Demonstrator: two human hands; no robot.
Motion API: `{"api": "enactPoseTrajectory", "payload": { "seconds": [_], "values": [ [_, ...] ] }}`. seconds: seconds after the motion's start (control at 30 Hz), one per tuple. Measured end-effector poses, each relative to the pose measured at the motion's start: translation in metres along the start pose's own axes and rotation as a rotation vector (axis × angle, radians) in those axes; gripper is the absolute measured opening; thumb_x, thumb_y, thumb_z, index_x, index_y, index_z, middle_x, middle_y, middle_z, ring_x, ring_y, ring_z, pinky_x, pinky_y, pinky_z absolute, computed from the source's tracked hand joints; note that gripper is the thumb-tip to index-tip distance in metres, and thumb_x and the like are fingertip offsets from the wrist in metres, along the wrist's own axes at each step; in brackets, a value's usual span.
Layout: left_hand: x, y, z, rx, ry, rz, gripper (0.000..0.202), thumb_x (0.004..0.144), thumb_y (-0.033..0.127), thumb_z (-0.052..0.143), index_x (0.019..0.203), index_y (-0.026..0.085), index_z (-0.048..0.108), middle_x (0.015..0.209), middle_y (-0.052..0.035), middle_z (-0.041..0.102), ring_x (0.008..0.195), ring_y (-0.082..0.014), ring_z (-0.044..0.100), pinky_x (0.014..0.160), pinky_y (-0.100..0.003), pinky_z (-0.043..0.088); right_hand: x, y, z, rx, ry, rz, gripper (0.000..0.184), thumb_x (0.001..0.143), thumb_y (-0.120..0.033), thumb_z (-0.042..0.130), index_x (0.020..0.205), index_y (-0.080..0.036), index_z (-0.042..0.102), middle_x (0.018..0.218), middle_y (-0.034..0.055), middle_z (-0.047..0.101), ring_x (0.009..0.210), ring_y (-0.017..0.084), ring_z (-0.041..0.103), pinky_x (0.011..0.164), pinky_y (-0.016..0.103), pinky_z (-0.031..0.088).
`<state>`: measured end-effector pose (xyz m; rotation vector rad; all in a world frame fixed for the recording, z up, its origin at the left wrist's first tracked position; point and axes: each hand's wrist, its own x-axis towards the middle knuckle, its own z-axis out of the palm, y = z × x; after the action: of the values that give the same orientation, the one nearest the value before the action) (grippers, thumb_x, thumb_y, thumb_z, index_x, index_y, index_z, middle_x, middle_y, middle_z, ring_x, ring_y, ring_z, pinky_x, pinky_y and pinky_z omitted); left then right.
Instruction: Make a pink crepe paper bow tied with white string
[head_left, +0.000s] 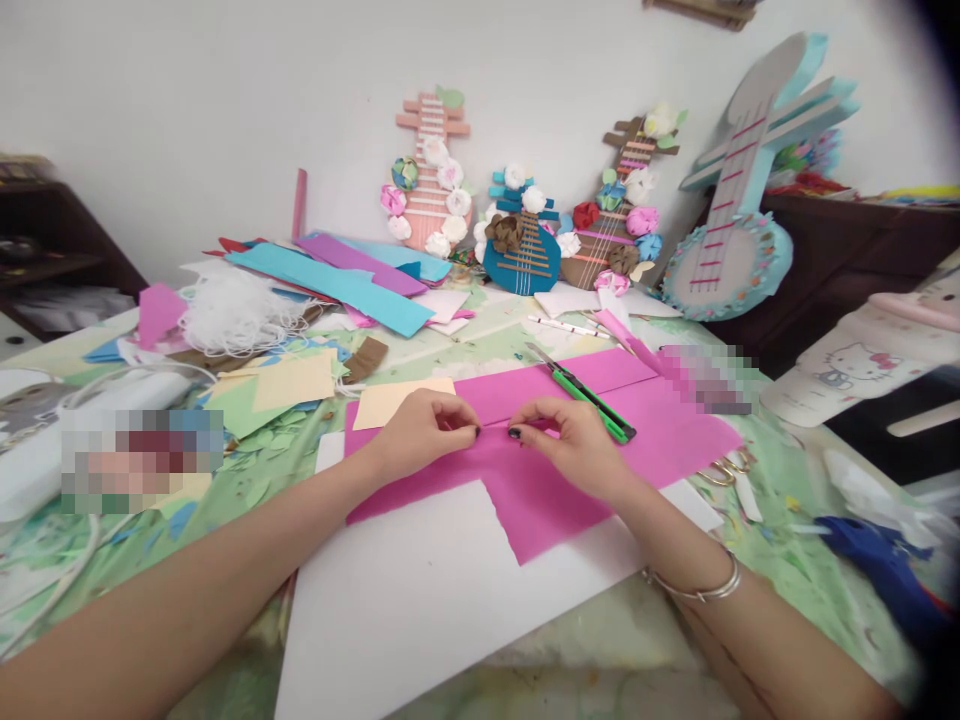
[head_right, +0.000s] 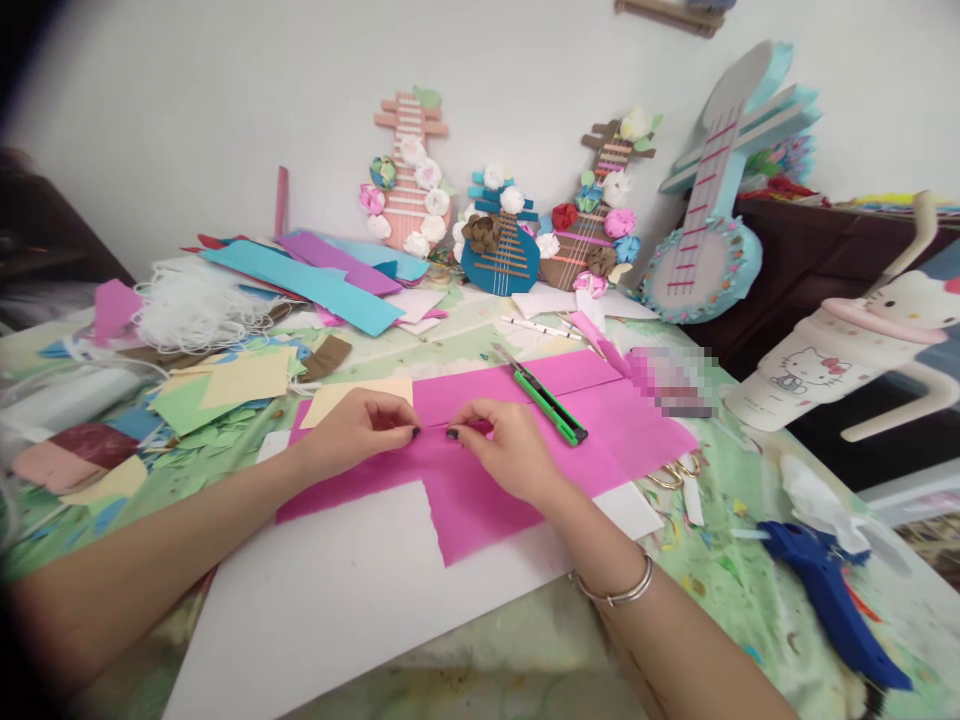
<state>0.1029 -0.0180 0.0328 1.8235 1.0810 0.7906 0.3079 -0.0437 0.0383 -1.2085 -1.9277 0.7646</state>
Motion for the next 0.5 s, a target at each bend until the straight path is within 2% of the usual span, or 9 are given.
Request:
{"api": "enactPoseTrajectory", "payload": {
  "seconds": [0.1,0.27,0.5],
  "values": [
    [0.002,-0.003,-0.005,0.0,0.046,0.002,0.009,0.063,0.019,0.058,0.065,0.013,0.065,0.062,0.0006,0.061,0.057,-0.0092,0.052,0.054,-0.019,0.04,0.003,0.005,-0.009,-0.011,0.036,0.012,0.007,0.078,-0.016,0.059,0.076,-0.015,0.066,0.069,0.0023,0.067,0.064,0.014,0.062,0.065,0.027,0.048],
    [0.005,-0.008,-0.012,-0.017,0.054,-0.026,0.01,0.064,0.021,0.059,0.067,0.013,0.064,0.059,0.0011,0.059,0.055,-0.0087,0.05,0.051,-0.018,0.037,0.006,0.013,-0.018,0.001,0.09,0.033,0.009,0.077,-0.022,0.06,0.075,-0.015,0.066,0.066,0.003,0.066,0.062,0.015,0.062,0.065,0.028,0.049],
    [0.005,-0.007,-0.015,0.011,0.062,-0.025,0.009,0.064,0.022,0.058,0.065,0.013,0.062,0.057,0.0027,0.056,0.052,-0.0077,0.047,0.048,-0.017,0.033,0.007,0.016,-0.022,0.057,0.063,0.076,0.015,0.075,-0.028,0.062,0.073,-0.014,0.066,0.064,0.0037,0.065,0.061,0.015,0.061,0.063,0.028,0.049]
  ]
}}
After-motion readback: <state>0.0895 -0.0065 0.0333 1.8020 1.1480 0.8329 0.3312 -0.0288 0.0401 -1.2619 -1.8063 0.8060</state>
